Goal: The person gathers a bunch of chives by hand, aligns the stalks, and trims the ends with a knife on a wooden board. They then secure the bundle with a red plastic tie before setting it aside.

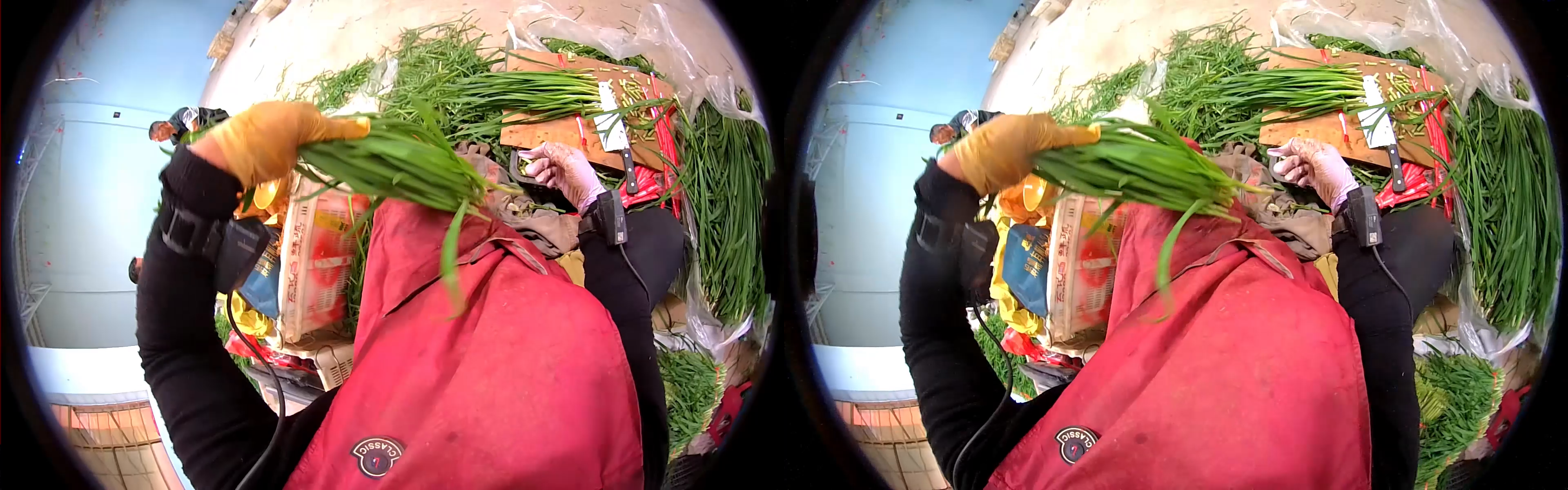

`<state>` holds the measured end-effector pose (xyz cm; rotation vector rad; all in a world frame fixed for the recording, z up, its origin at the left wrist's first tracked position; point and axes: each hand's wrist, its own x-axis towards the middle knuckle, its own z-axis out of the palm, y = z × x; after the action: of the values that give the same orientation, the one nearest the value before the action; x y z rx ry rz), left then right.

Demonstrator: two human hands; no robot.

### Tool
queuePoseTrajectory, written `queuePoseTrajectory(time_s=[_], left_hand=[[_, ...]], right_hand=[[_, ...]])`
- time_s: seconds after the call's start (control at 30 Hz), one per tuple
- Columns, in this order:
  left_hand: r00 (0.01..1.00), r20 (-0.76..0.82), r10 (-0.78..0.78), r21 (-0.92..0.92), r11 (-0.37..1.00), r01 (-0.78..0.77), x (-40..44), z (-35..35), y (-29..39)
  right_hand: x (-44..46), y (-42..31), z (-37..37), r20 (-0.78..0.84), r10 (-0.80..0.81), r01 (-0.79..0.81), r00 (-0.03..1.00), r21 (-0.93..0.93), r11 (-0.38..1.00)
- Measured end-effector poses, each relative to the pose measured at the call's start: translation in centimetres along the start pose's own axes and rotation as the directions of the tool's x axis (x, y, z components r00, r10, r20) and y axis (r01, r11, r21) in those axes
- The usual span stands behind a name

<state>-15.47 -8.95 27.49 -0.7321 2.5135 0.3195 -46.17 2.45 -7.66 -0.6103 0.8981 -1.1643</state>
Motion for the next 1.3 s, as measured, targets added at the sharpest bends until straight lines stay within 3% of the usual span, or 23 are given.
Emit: queuePoseTrajectory(time_s=[0.07, 0.1, 0.27, 0.33, 0.37, 0.47, 0.6, 0.67, 0.73, 0.87, 0.9, 1.0, 1.1, 1.2, 1.23, 1.3], left_hand=[[1.000, 0.008, 0.013, 0.043, 0.999, -0.013, 1.4, -2.2, 0.8], [0.991, 0.050, -0.120, 0.013, 0.993, 0.120, 1.9, -3.4, 1.9], [0.998, -0.069, 0.010, 0.301, 0.954, 0.011, 2.6, -7.2, 5.1], [0.989, -0.147, 0.018, 0.394, 0.918, 0.042, 2.7, -7.6, 6.1], [0.969, -0.199, 0.146, 0.438, 0.898, -0.045, 2.5, -7.6, 5.7], [0.965, -0.213, 0.155, 0.480, 0.876, -0.035, 1.3, -7.2, 8.3], [0.969, -0.246, 0.000, 0.496, 0.859, 0.126, -0.2, 0.1, 9.2], [0.973, -0.229, -0.039, 0.396, 0.909, 0.129, -1.2, 5.5, 8.4], [0.953, -0.300, 0.045, 0.232, 0.972, 0.027, -2.2, 12.8, 6.1], [0.963, -0.237, -0.131, -0.053, 0.991, 0.122, -5.2, 22.7, 6.6], [0.966, -0.233, -0.111, -0.149, 0.986, 0.078, -5.6, 24.7, 6.3], [0.982, -0.114, -0.153, -0.441, 0.893, 0.088, -6.2, 24.2, 7.8], [0.982, 0.140, -0.126, -0.474, 0.862, 0.178, -6.8, 22.8, 6.6], [0.978, -0.042, 0.203, -0.566, 0.802, -0.190, -7.4, 25.5, 3.1], [0.981, 0.095, 0.171, -0.681, 0.729, -0.061, -7.6, 23.6, 2.9], [0.970, 0.140, 0.198, -0.836, 0.549, 0.009, -8.4, 23.0, -0.1]], right_hand=[[-0.8, -0.7, 0.1, 0.138, -0.042, 0.032, 0.989, 0.075, 0.997], [-1.2, -1.1, 0.1, 0.229, -0.056, 0.038, 0.972, 0.082, 0.996], [-2.0, -0.7, 0.7, 0.505, 0.035, -0.146, 0.863, 0.181, 0.973], [-2.7, -0.5, 2.0, 0.519, 0.062, -0.154, 0.853, 0.137, 0.978], [-2.7, -0.2, 2.6, 0.576, 0.069, -0.174, 0.815, 0.130, 0.976], [-2.6, 1.2, 4.5, 0.573, -0.117, -0.101, 0.811, 0.334, 0.937], [-2.8, 1.6, 4.6, 0.507, -0.186, -0.084, 0.841, 0.463, 0.882], [-2.7, 2.4, 4.4, 0.442, -0.159, -0.086, 0.882, 0.485, 0.870], [-3.4, 2.8, 5.3, 0.315, -0.026, -0.125, 0.949, 0.450, 0.884], [-1.9, 5.4, 5.4, 0.318, 0.079, -0.218, 0.945, 0.428, 0.877], [-1.4, 5.7, 5.2, 0.287, 0.112, -0.231, 0.951, 0.423, 0.876], [-0.2, 5.4, 6.2, 0.161, 0.158, -0.215, 0.974, 0.450, 0.867], [1.0, 5.6, 6.9, 0.070, 0.249, -0.254, 0.966, 0.443, 0.860], [1.9, 5.3, 7.9, 0.041, 0.194, -0.188, 0.980, 0.500, 0.846], [2.5, 5.5, 7.8, 0.034, 0.182, -0.172, 0.983, 0.536, 0.827], [3.4, 5.6, 8.0, 0.057, 0.126, -0.135, 0.990, 0.590, 0.796]])
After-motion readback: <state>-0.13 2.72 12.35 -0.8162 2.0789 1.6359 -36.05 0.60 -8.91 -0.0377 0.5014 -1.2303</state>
